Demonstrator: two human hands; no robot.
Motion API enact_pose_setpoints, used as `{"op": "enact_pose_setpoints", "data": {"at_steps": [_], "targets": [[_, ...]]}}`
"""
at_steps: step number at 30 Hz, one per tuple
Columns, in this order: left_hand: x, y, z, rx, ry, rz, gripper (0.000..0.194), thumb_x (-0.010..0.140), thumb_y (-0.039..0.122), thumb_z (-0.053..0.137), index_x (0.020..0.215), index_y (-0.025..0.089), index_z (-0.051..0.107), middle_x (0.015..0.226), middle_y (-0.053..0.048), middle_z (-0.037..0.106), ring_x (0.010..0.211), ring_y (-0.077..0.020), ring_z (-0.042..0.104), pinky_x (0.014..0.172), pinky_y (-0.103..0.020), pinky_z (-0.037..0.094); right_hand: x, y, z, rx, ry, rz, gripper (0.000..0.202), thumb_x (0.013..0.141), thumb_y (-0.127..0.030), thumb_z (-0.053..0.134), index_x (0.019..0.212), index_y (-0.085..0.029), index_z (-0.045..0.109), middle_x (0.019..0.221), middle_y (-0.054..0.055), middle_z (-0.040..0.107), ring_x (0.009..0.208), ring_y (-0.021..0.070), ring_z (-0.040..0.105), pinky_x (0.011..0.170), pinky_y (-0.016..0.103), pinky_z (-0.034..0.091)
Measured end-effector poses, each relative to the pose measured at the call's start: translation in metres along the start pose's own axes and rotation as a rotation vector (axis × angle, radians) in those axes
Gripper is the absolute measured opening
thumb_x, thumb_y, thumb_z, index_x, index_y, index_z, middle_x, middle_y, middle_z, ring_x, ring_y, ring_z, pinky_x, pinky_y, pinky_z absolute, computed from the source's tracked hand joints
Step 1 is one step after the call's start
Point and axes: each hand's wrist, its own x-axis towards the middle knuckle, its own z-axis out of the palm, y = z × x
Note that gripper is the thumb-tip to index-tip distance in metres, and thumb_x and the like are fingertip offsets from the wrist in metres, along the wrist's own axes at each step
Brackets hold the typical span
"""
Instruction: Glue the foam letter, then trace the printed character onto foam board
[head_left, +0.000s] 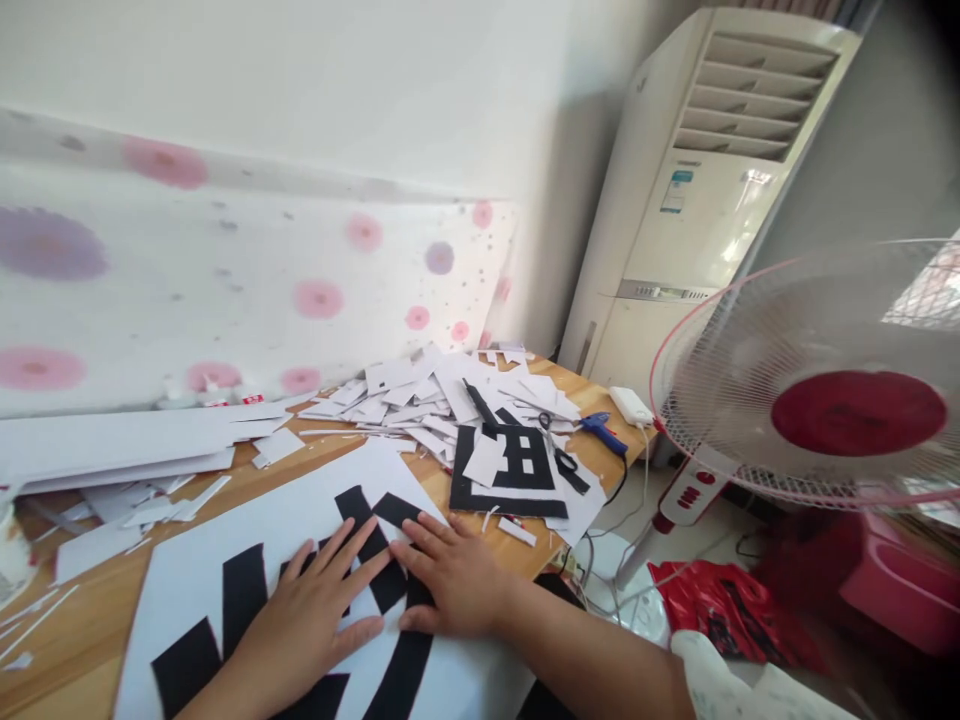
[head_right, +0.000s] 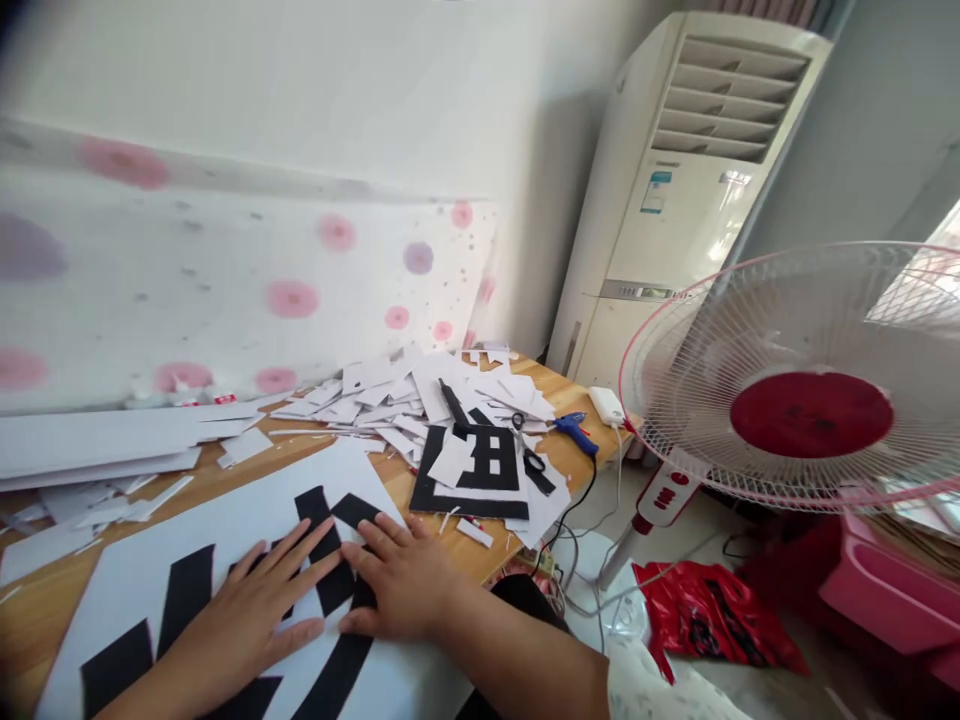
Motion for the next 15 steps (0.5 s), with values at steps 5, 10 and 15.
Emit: {"op": "enact_pose_setpoints", "data": {"at_steps": [5,10,15], "targets": [[-0.001,0.004,-0.007,0.021,-0.047,-0.007,0.062,0.087,0.066,0.038,0.143,0.048,0.02,0.155,0.004,0.022,0.141,-0.0325,0.023,0.109,-0.058,0.021,-0.002,0.001,0.002,0.007,0.028,0.036,0.08,0.086,-0.072,0.029,0.146,-0.019,0.031,0.152,0.016,0.028,0.141,0.0316,0.023,0.112,0.058,0.015],[-0.001,0.008,-0.014,0.019,-0.079,-0.029,0.062,0.087,0.065,0.04,0.143,0.047,0.02,0.155,0.004,0.021,0.141,-0.0325,0.022,0.11,-0.058,0.021,-0.017,0.008,0.003,-0.026,0.052,0.161,0.082,0.087,-0.069,0.032,0.144,-0.011,0.034,0.152,0.021,0.024,0.141,0.0338,0.021,0.112,0.06,0.013],[-0.001,0.009,-0.015,-0.004,-0.097,-0.049,0.06,0.088,0.063,0.039,0.143,0.048,0.019,0.156,0.005,0.017,0.142,-0.0311,0.018,0.111,-0.059,0.019,-0.049,0.021,0.0,-0.046,0.121,0.208,0.063,0.092,-0.055,0.041,0.14,-0.016,0.041,0.148,0.016,0.038,0.137,0.0313,0.033,0.112,0.058,0.014]]}}
